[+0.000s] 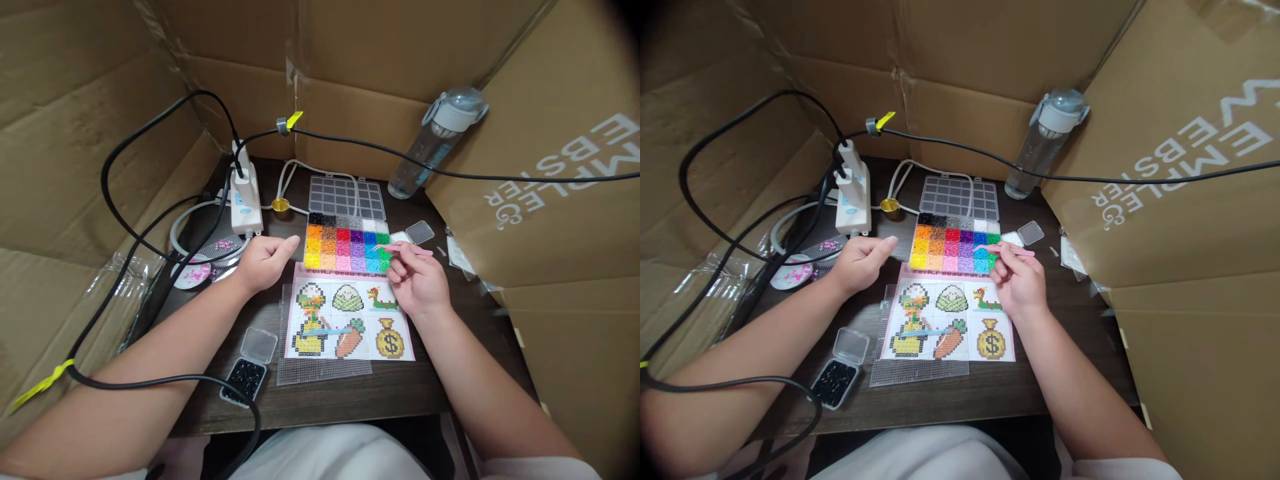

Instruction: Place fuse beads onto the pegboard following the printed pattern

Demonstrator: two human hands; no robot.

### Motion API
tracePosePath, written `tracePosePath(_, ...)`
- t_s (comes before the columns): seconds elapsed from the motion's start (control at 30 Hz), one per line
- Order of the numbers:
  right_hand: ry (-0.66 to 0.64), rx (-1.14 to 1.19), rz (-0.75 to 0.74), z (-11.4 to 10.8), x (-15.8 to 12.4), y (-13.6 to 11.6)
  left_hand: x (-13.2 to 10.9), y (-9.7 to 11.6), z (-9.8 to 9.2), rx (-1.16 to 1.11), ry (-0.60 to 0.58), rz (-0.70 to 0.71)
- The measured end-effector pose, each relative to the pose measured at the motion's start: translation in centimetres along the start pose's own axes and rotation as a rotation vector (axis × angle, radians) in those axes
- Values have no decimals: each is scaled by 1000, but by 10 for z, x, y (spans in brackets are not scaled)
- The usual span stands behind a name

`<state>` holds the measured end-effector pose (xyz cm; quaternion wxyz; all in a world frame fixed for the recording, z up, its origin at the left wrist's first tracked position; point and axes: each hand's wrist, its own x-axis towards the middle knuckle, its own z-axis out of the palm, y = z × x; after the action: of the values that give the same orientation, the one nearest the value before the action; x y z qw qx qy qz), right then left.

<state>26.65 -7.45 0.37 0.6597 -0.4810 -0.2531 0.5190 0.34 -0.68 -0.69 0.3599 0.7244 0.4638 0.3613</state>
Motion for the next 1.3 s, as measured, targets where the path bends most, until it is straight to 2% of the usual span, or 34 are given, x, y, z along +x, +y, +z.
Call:
tracePosePath(0.2,-22,-178,-165,7,-7,4,0,4,0,55,-2,61)
tracePosePath(0.4,-55,-260,-243,7,-8,15,1,7,0,100,-13,59)
tracePosePath(0.57,-2,-379,-320,13,-8,20,1,8,-1,95,2,59)
tracePosePath(0.73,-78,-555,-273,50,-12,10,0,9,-4,92,-1,80)
tracePosePath(0.9,-53,-491,-222,84,-3,25,-1,8,-5,99,19,89)
tracePosePath(1.07,-26,-492,-204,84,3,49,-1,6,-4,63,17,81)
tracePosePath(1.3,-95,-546,-244,78,5,55,0,7,-3,71,15,81)
